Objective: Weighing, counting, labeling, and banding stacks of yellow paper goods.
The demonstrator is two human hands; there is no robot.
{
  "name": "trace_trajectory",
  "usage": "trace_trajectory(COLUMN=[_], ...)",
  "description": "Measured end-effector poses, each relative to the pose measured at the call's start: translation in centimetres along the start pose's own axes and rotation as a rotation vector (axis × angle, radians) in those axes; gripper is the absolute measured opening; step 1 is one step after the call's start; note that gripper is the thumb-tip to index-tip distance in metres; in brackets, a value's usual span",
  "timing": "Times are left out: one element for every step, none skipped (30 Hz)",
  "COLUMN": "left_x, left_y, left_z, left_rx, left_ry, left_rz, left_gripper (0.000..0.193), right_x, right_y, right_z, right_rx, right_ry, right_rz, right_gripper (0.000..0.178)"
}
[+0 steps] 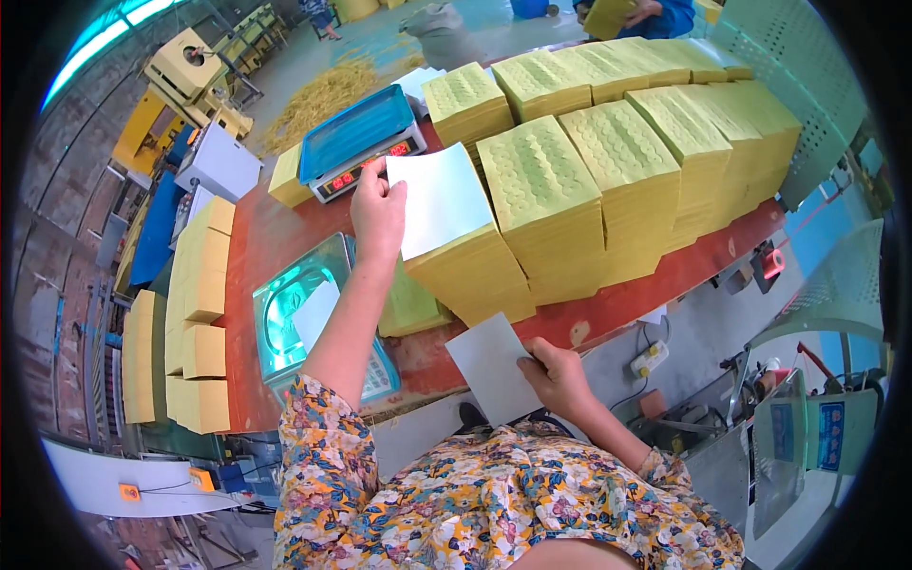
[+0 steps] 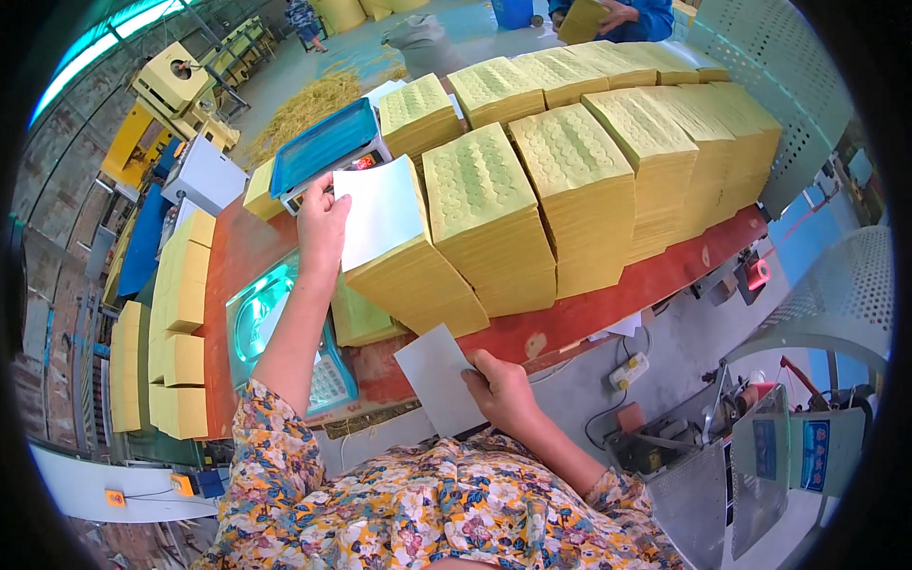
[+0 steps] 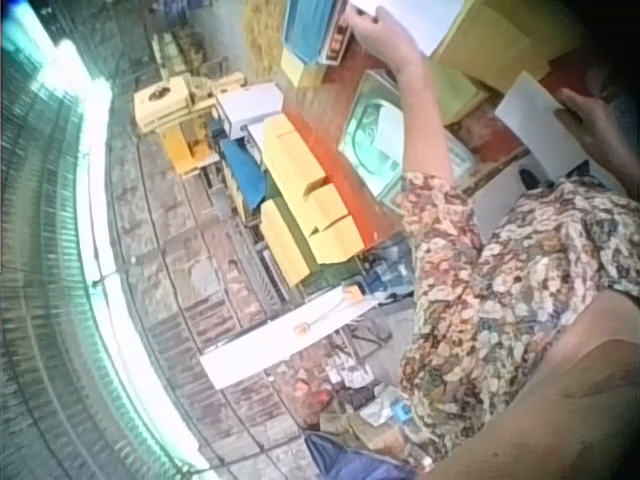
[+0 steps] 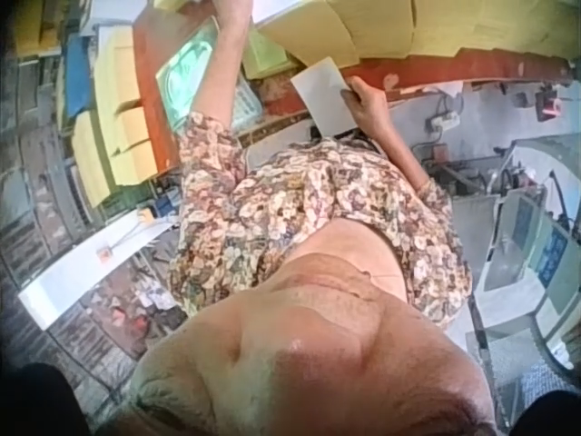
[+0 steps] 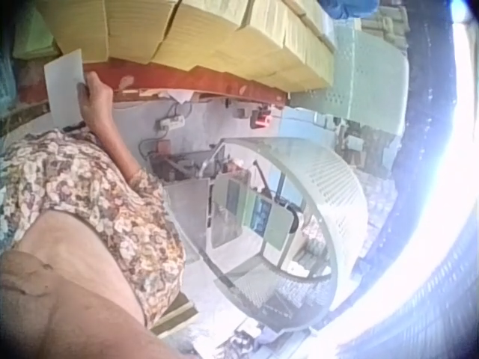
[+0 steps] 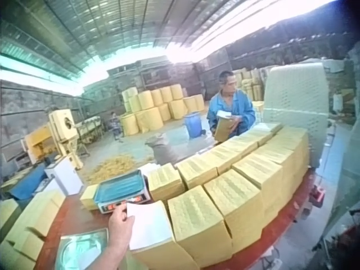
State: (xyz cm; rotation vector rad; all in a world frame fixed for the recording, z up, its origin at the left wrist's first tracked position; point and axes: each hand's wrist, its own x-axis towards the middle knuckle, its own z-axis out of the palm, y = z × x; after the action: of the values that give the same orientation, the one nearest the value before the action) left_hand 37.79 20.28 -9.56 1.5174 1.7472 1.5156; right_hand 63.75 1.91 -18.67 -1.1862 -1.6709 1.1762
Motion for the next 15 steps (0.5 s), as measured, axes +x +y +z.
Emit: trace_trajectory(left_x=[0.0,0.2,0.2,0.2,0.0,-0.1,-0.3,-0.4,-0.6,-0.8,-0.9,-1.1,-1.2,-1.0,-0.5], left_y=[0.0,0.1,0.5,1.0,1.2,1.4,1.5,1.6,1.7,1.9,2.1,2.4,2.4,2.1,1.9], left_z=[-0.1,-0.2,-0.4,-0.5,-0.4,-0.3,-0.3,-0.4,-0.4,-0.4,-0.5,-0.4,-0.3,-0.2,-0.5], left_rx=[0.09,0.091,0.142,0.192,0.191,0.212,0.232,0.233,0.281,0.33,0.332,0.425,0.518,0.518,0.578], left_ry=[-0.012,-0.011,-0.029,-0.047,-0.046,-0.046,-0.045,-0.042,-0.042,-0.043,-0.043,0.002,0.047,0.038,0.061], left_rz=[0.008,0.006,-0.001,-0.009,-0.011,-0.004,0.002,-0.002,-0.012,-0.022,-0.027,0.08,0.187,0.181,0.325], left_gripper=[0.045,0.045,0.048,0.051,0.051,0.053,0.056,0.056,0.058,0.061,0.061,0.063,0.066,0.066,0.066], right_x=[0.0,0.0,-0.1,-0.2,-0.3,-0.5,-0.6,-0.7,-0.7,-0.8,-0.7,-0.6,-0.5,-0.3,-0.2], right_y=[0.1,0.2,0.4,0.6,0.7,0.9,1.0,1.1,1.3,1.4,1.6,1.9,2.1,2.5,2.9], right_z=[-0.2,-0.3,-0.3,-0.4,-0.4,-0.4,-0.4,-0.3,-0.3,-0.3,-0.4,-0.6,-0.9,-1.1,-1.3], right_rx=[-0.018,-0.018,0.0,0.017,0.016,0.016,0.016,0.015,0.028,0.042,0.042,0.045,0.049,0.049,0.079], right_ry=[-0.009,-0.011,-0.012,-0.012,-0.014,-0.023,-0.031,-0.036,-0.026,-0.015,-0.019,-0.018,-0.017,-0.016,-0.004], right_rz=[0.003,0.004,0.008,0.012,0.012,0.029,0.046,0.045,0.04,0.035,0.038,0.029,0.021,0.031,0.026], right_gripper=[0.012,0.012,0.012,0.013,0.013,0.013,0.014,0.014,0.013,0.012,0.012,0.01,0.009,0.009,0.008])
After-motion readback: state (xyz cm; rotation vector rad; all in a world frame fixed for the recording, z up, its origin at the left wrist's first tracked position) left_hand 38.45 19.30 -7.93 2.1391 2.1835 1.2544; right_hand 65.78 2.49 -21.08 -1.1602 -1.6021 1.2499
